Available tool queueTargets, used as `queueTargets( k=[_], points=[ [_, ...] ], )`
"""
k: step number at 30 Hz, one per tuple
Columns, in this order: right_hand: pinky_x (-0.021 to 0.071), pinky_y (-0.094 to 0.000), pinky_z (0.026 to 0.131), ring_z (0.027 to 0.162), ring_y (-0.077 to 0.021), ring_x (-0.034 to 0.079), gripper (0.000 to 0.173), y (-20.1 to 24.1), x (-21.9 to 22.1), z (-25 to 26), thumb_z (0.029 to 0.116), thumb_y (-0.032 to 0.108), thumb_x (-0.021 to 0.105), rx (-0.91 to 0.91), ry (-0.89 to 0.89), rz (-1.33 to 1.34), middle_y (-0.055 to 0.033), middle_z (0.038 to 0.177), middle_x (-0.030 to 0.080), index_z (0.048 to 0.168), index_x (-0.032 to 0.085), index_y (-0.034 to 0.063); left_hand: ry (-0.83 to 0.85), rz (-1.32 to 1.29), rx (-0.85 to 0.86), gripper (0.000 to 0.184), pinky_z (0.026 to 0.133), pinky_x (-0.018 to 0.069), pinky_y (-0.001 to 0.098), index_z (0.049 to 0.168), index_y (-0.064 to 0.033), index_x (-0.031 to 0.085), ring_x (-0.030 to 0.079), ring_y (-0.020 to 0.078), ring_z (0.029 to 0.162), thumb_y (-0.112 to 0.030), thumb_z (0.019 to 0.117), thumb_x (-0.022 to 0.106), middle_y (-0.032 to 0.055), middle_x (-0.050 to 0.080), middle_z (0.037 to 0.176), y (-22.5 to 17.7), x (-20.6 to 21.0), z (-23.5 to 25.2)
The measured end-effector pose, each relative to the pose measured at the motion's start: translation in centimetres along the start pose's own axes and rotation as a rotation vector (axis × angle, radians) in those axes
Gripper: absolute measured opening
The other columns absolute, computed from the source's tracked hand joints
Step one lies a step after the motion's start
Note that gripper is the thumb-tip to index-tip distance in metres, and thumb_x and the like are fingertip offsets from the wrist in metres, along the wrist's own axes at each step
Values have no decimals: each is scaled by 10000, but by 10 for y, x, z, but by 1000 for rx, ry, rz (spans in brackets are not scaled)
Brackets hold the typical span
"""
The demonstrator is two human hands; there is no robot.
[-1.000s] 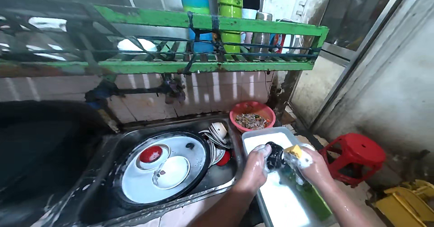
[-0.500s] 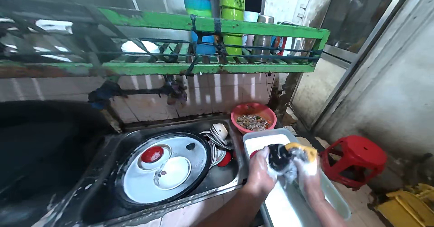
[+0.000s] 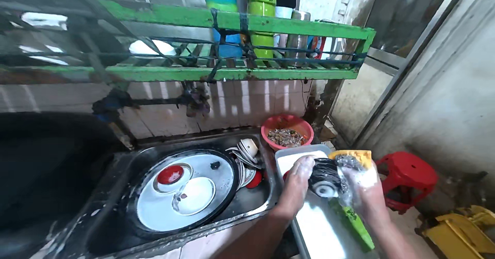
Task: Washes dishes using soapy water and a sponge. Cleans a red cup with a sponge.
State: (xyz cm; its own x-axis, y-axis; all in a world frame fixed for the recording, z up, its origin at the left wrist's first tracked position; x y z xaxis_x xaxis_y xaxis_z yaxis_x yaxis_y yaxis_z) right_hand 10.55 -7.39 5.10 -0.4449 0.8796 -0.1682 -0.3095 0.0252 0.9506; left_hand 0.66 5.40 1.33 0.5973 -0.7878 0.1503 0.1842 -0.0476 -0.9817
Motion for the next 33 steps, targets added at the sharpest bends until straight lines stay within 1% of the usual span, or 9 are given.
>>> queueTargets(
  k=[3, 5, 10, 16, 19, 23, 27, 30, 33],
  points=[
    [606, -332, 866, 950, -105, 708, 358, 6, 13, -2, 825, 130, 743, -386, 83, -259, -72, 1033, 739, 1153, 689, -5, -25, -493, -397, 516, 903, 564, 452, 1414, -202, 531, 649, 219, 1123, -513, 1102, 262, 67, 656, 1258, 22, 6, 11],
    [594, -285, 873, 938, -66, 699, 376, -6, 17, -7, 844, 154, 766, -242, 129, -207, -51, 1021, 736, 1169, 672, -10, -128, -685, -534, 463, 840, 561, 501, 1344, -187, 554, 656, 277, 1043, -518, 1070, 380, 110, 654, 1155, 27, 4, 11],
    [527, -452, 995, 1115, -267, 657, 472, -43, 23, -9, 895, 134, 721, 221, 302, -466, -201, 1206, 672, 1316, 592, -37, -186, -728, -308, 417, 849, 577, 494, 1374, -147, 546, 676, 297, 1022, -417, 1088, 407, 145, 666, 1179, 31, -43, 27],
    [454, -626, 1070, 1324, -455, 521, 514, -93, 29, -48, 924, 242, 703, 237, 937, -1025, -251, 1404, 559, 1400, 593, 85, -85, -872, -290, 355, 882, 572, 485, 1294, -171, 630, 679, 267, 1062, -378, 1077, 439, 111, 690, 1172, 34, -68, 29],
    [480, -605, 1024, 1173, -414, 638, 427, -73, 9, -23, 961, 224, 686, 312, 764, -767, -261, 1238, 668, 1332, 635, 19, -179, -738, -308, 369, 882, 569, 488, 1308, -130, 623, 677, 272, 1052, -352, 1086, 430, 128, 689, 1169, 38, -64, 30],
    [521, -514, 960, 1057, -307, 660, 371, -41, -3, 17, 965, 221, 719, 476, 378, -379, -202, 1139, 685, 1271, 651, 23, -58, 35, -42, 404, 1104, 461, 401, 1430, -52, 557, 554, 178, 1312, -205, 1093, 392, 100, 579, 1437, 29, -38, 20],
    [499, -539, 975, 1078, -336, 652, 334, -30, 19, 24, 1007, 244, 649, 517, 340, -289, -213, 1148, 684, 1256, 658, 22, -15, 319, 197, 451, 1146, 402, 419, 1388, 96, 533, 508, 285, 1349, -146, 1039, 382, 259, 529, 1434, 31, 19, 5],
    [465, -569, 1055, 1221, -391, 609, 363, -12, 25, -5, 1013, 185, 597, 230, 489, -411, -253, 1270, 644, 1310, 611, -24, -27, 236, 25, 424, 1049, 488, 340, 1339, 107, 549, 611, 196, 1188, -133, 1086, 307, 209, 633, 1274, 34, 18, 9],
    [465, -629, 1033, 1252, -464, 571, 350, -19, 18, -30, 959, 147, 651, -186, 623, -526, -285, 1264, 625, 1248, 623, -47, 64, -9, -432, 360, 737, 594, 368, 1106, 5, 635, 689, 178, 832, -237, 1107, 369, 111, 694, 918, 22, 20, 24]
  ],
)
Point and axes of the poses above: each hand's wrist, its own z-axis towards the middle knuckle, its own x-axis out of the palm, y = z × x, the point moved 3 cm from there along z, towards the middle knuckle
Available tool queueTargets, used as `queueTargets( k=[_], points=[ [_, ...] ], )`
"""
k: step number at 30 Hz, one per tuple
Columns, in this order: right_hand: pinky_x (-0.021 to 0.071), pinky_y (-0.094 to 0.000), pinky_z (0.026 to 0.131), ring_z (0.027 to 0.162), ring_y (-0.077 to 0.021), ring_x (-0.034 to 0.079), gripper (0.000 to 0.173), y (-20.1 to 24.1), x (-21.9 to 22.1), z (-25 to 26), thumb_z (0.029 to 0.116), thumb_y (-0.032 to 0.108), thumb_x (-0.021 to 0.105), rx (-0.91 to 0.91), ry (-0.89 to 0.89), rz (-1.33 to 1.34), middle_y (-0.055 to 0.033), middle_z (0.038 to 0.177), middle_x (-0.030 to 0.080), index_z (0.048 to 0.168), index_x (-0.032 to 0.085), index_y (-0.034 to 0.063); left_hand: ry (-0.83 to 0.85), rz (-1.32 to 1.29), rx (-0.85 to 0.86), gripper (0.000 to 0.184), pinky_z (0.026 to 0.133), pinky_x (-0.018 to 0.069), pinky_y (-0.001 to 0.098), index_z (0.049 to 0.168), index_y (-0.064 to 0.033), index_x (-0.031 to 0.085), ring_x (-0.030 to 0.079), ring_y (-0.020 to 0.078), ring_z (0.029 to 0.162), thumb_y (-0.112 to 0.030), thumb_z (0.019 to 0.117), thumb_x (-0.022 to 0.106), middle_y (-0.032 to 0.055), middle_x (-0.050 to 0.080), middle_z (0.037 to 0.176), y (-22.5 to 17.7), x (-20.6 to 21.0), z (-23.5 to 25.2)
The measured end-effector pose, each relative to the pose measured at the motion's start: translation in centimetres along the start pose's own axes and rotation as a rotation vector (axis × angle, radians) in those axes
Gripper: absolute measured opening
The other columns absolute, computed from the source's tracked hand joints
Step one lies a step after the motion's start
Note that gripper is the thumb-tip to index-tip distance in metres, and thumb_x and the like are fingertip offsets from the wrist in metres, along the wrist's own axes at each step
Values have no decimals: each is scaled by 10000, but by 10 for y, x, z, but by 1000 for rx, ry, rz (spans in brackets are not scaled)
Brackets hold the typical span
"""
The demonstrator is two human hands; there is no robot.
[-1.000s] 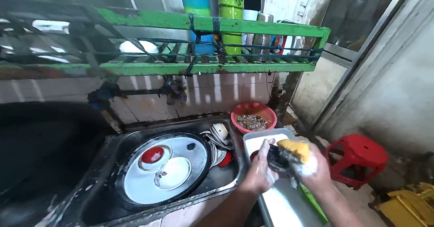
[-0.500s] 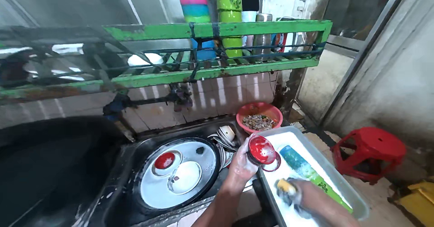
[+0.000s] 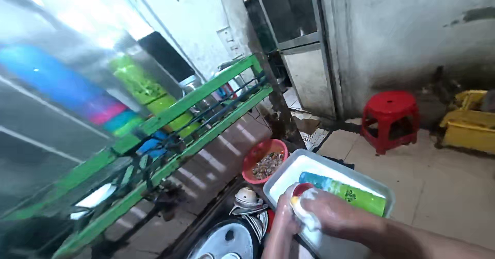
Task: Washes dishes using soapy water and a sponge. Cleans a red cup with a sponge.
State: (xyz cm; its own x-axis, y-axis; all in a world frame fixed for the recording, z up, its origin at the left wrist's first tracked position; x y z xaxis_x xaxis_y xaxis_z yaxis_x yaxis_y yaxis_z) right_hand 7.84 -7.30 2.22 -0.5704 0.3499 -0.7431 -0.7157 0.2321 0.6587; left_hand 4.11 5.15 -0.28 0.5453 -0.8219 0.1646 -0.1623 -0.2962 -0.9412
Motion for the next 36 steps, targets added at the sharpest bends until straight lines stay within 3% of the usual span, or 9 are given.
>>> queueTargets(
  k=[4, 7, 11, 14, 20, 23, 26, 32, 36],
  points=[
    [494, -509, 1022, 1148, -333, 645, 328, -20, -14, 6, 1028, 146, 587, 362, -198, 502, -234, 1214, 672, 1294, 632, -40, -20, 519, 593, 388, 1092, 456, 370, 1325, 110, 578, 600, 240, 1233, -67, 1060, 356, 238, 628, 1304, 2, 8, -9],
    [539, -416, 907, 999, -224, 651, 313, -20, -12, 7, 1046, 204, 558, 426, -331, 781, -160, 1117, 667, 1291, 606, 15, -109, 587, 783, 436, 1143, 415, 394, 1340, 151, 534, 556, 297, 1291, -89, 1023, 354, 297, 570, 1354, 9, 15, -6],
    [392, -614, 1115, 1359, -454, 482, 497, 4, -9, -12, 981, 220, 610, 108, -9, 72, -299, 1393, 543, 1396, 526, -41, -33, 234, 187, 325, 768, 574, 309, 1168, 46, 609, 671, 150, 863, -145, 1107, 354, 127, 680, 971, -9, 15, 4],
    [381, -629, 1121, 1347, -485, 484, 351, -15, -2, -22, 1019, 86, 527, -86, 95, -166, -297, 1359, 565, 1344, 548, -41, 95, 146, -167, 445, 712, 594, 419, 1113, 23, 629, 689, 232, 797, -342, 1115, 374, 146, 685, 888, -8, 12, 15],
    [498, -626, 951, 1115, -407, 640, 350, -13, -28, 10, 943, 203, 693, 274, -42, 122, -233, 1147, 673, 1210, 646, -17, -24, 485, 421, 431, 1084, 453, 457, 1413, 11, 545, 582, 257, 1249, -222, 1096, 369, 200, 604, 1357, 2, 19, 17],
    [470, -598, 1029, 1209, -430, 591, 288, -4, -14, -6, 1006, 129, 559, 26, -2, -101, -256, 1214, 635, 1236, 608, -38, 148, 297, 78, 365, 792, 577, 362, 1215, -58, 637, 674, 160, 904, -285, 1097, 377, 86, 694, 1019, -13, 10, 20],
    [465, -602, 1016, 1165, -443, 613, 248, -23, 2, -14, 1033, 124, 524, -238, 7, -227, -255, 1157, 655, 1191, 618, -43, 243, 311, -232, 444, 737, 595, 429, 1143, -32, 638, 689, 231, 832, -385, 1103, 371, 130, 691, 929, -21, 3, 20],
    [464, -622, 1009, 1178, -404, 610, 391, -4, -22, 12, 935, 215, 695, 263, -48, 148, -228, 1205, 656, 1246, 627, -11, -87, 535, 498, 366, 1000, 504, 437, 1297, 64, 606, 636, 255, 1109, -145, 1091, 387, 218, 662, 1192, -9, 16, 13],
    [518, -570, 989, 1111, -399, 658, 225, -30, 22, -17, 1023, 140, 543, -289, -191, -224, -217, 1111, 686, 1157, 649, -6, 269, 333, -196, 374, 746, 591, 382, 1089, -11, 637, 685, 191, 814, -277, 1096, 374, 107, 693, 889, -14, 10, 19]
  ],
)
Point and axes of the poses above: each hand's wrist, its own z-axis towards the middle knuckle, its own x-axis out of the palm, y = z × x, the point moved 3 cm from there along z, towards the middle knuckle
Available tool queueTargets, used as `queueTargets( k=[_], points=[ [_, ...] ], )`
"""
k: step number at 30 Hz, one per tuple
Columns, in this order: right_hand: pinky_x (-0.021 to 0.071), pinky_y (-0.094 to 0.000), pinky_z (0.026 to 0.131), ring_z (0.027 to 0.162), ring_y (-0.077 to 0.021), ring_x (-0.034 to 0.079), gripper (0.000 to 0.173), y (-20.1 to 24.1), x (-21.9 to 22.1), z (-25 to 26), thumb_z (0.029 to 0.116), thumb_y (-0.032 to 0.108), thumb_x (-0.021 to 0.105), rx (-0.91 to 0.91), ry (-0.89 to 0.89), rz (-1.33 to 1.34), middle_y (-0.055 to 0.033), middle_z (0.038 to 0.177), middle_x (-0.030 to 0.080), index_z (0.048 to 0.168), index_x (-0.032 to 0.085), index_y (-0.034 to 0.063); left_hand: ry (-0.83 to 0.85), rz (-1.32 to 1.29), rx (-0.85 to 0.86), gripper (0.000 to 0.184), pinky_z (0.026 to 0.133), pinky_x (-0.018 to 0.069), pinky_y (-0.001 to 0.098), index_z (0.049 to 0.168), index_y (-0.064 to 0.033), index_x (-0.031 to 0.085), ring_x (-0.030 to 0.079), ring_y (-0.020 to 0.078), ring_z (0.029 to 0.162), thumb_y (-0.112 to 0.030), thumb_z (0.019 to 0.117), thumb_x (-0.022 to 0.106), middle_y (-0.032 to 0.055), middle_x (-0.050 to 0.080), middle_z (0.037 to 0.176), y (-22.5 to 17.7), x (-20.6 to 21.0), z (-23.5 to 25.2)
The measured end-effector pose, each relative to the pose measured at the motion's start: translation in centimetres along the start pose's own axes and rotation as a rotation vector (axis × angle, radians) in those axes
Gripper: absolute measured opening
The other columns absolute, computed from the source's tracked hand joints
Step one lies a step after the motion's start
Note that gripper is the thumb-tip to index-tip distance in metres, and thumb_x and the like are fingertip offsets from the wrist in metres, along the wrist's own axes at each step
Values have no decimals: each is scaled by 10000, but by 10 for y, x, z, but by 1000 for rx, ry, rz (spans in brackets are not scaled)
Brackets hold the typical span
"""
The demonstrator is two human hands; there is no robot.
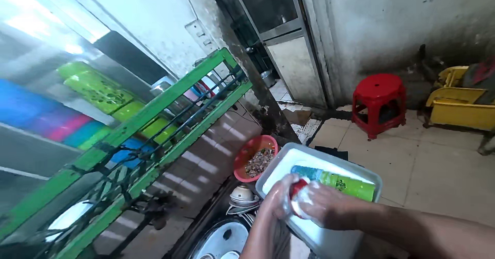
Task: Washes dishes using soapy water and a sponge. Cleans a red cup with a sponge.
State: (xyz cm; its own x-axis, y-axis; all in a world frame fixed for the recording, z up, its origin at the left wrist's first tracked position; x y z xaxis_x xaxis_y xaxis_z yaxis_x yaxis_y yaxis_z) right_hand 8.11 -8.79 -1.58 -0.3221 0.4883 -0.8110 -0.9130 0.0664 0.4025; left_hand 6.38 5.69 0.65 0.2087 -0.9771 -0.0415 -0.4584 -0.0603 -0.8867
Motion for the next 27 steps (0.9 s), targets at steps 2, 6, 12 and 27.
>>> queueTargets(
  k=[2, 6, 12, 27],
  points=[
    [524, -583, 949, 1069, -400, 666, 212, -3, -1, 2, 984, 126, 597, 11, 46, 26, -212, 1068, 688, 1136, 651, -11, -20, -31, -1, 406, 744, 590, 395, 1091, -12, 630, 683, 200, 812, -325, 1105, 372, 110, 684, 882, 5, -1, 3],
    [479, -627, 980, 1139, -392, 633, 350, -6, -24, 40, 937, 222, 682, 621, 158, 336, -212, 1171, 676, 1213, 651, 10, -419, 225, 480, 370, 1040, 480, 475, 1339, -13, 612, 606, 260, 1201, -213, 1082, 437, 180, 639, 1294, 14, 8, 9],
    [535, -566, 935, 1060, -392, 671, 231, -13, 9, -1, 1041, 145, 503, -26, 16, -13, -208, 1063, 690, 1142, 651, -1, -14, 10, -31, 405, 715, 583, 389, 1047, -26, 674, 678, 212, 791, -300, 1097, 379, 114, 688, 872, 10, -4, 6],
    [488, -622, 966, 1112, -381, 643, 335, -10, -16, 43, 948, 223, 680, 606, 202, 359, -205, 1144, 681, 1209, 651, 14, -425, 211, 460, 393, 1008, 502, 469, 1355, -10, 591, 629, 253, 1151, -246, 1083, 434, 177, 653, 1259, 20, 4, 4]
  ],
)
Point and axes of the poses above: each hand's wrist, its own z-axis towards the middle knuckle, its own x-axis out of the palm, y = z × x, the point moved 3 cm from there along z, towards the middle knuckle
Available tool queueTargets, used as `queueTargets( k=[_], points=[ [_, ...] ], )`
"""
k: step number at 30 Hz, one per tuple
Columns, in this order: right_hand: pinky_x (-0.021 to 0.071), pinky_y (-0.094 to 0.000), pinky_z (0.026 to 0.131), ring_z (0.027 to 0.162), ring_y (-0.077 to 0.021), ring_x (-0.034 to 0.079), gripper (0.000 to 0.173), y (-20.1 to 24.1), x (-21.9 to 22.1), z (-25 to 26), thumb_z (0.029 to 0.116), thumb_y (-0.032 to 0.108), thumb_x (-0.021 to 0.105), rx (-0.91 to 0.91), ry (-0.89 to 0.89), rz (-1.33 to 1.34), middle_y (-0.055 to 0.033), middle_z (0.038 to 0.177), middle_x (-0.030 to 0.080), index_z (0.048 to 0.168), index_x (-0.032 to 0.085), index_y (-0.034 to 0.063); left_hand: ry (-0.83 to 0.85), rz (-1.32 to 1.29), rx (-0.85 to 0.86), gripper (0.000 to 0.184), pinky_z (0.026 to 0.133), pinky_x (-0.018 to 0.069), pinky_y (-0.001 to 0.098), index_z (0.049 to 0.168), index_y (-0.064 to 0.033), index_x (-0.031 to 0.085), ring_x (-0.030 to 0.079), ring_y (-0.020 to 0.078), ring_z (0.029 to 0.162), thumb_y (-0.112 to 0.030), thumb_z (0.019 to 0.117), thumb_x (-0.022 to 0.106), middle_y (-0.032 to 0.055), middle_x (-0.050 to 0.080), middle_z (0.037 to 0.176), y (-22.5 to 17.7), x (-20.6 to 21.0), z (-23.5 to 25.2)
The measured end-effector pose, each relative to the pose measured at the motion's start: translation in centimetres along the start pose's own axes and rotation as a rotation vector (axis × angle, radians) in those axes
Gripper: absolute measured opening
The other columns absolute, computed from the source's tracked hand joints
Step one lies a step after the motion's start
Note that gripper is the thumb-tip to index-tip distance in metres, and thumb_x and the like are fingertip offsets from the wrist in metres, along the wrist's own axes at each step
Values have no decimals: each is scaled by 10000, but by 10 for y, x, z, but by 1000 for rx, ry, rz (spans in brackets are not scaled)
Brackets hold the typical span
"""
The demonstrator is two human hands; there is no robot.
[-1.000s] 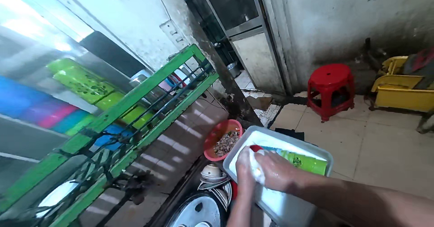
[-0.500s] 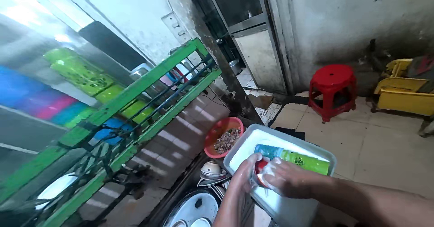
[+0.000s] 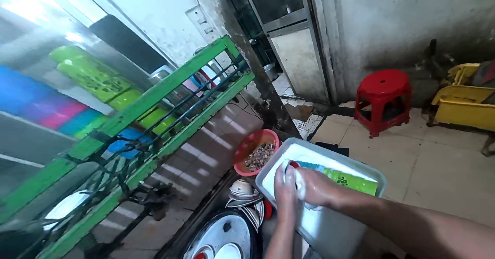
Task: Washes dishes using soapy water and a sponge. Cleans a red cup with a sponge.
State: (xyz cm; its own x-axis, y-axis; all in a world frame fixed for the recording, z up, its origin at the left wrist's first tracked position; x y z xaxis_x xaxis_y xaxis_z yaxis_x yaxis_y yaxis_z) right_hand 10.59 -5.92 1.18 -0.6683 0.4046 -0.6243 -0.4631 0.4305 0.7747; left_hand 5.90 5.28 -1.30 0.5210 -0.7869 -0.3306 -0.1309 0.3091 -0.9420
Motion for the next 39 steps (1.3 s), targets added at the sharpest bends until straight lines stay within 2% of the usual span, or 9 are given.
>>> queueTargets(
  k=[5, 10, 16, 20, 22, 26, 31, 36, 39],
  points=[
    [542, -571, 897, 1005, -393, 679, 190, -30, 21, -31, 1018, 148, 540, -630, -153, -374, -203, 1001, 684, 1066, 648, -2, 412, -139, -452, 365, 748, 582, 385, 1094, -58, 687, 682, 189, 836, -318, 1072, 433, 91, 702, 910, -6, -6, 6],
    [503, -602, 930, 1062, -362, 656, 290, -4, 0, -1, 951, 244, 673, -10, -57, -15, -187, 1089, 690, 1142, 670, 25, -22, -49, -23, 387, 910, 541, 464, 1311, -46, 619, 654, 227, 1043, -282, 1050, 458, 139, 677, 1168, -2, 4, -1],
    [512, -578, 945, 1073, -412, 657, 225, -25, 18, -32, 1010, 183, 560, -578, -117, -380, -222, 1055, 679, 1097, 641, -7, 373, -187, -508, 400, 773, 588, 403, 1134, -38, 660, 691, 215, 871, -372, 1079, 447, 117, 700, 945, -8, -10, 6],
    [488, -594, 976, 1119, -370, 640, 311, -2, 3, -5, 961, 231, 655, -29, -15, -38, -198, 1135, 680, 1186, 657, 16, 0, -47, -53, 420, 893, 545, 461, 1282, -40, 632, 659, 227, 1015, -343, 1059, 446, 140, 681, 1134, 0, 0, -2],
    [471, -572, 1019, 1167, -364, 622, 333, 0, 4, -11, 965, 245, 643, -110, -48, -100, -197, 1176, 670, 1201, 648, 10, 13, -52, -1, 386, 933, 528, 443, 1307, -37, 614, 637, 210, 1068, -264, 1064, 418, 139, 661, 1197, 1, 1, -4],
    [545, -553, 887, 989, -390, 682, 199, -25, 20, -35, 1019, 181, 554, -653, -141, -406, -199, 974, 682, 1037, 640, 2, 393, -195, -542, 401, 762, 591, 403, 1140, -40, 649, 692, 209, 857, -373, 1081, 433, 114, 699, 935, -1, -11, 4],
    [515, -584, 933, 1070, -350, 655, 297, 1, 3, 0, 946, 220, 676, -12, -35, -14, -179, 1104, 683, 1175, 658, 33, -29, -69, -4, 389, 859, 548, 426, 1321, -56, 603, 650, 203, 982, -306, 1073, 437, 128, 662, 1153, 1, -2, -5],
    [508, -577, 966, 1088, -414, 650, 231, -24, 16, -29, 1019, 179, 555, -603, -29, -393, -225, 1081, 671, 1137, 624, -8, 367, -250, -501, 427, 777, 596, 408, 1171, -40, 633, 696, 209, 878, -384, 1094, 392, 117, 703, 956, -1, -15, 3],
    [510, -567, 949, 1082, -362, 657, 302, -12, 8, -10, 992, 211, 622, -216, 8, -97, -205, 1096, 686, 1210, 642, 3, 141, -129, -208, 487, 837, 571, 405, 1268, -43, 619, 669, 192, 942, -438, 1074, 410, 112, 685, 1053, 3, -9, -2]
  ],
)
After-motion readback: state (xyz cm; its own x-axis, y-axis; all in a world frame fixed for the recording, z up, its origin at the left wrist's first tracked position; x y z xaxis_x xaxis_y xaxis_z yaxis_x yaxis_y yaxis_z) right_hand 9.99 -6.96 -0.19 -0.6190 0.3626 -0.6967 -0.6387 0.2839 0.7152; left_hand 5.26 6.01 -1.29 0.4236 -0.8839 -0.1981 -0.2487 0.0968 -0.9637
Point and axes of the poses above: each hand's wrist, its own z-axis towards the middle knuckle, its own x-axis out of the palm, y = z × x, the point moved 3 cm from there along z, towards the middle knuckle
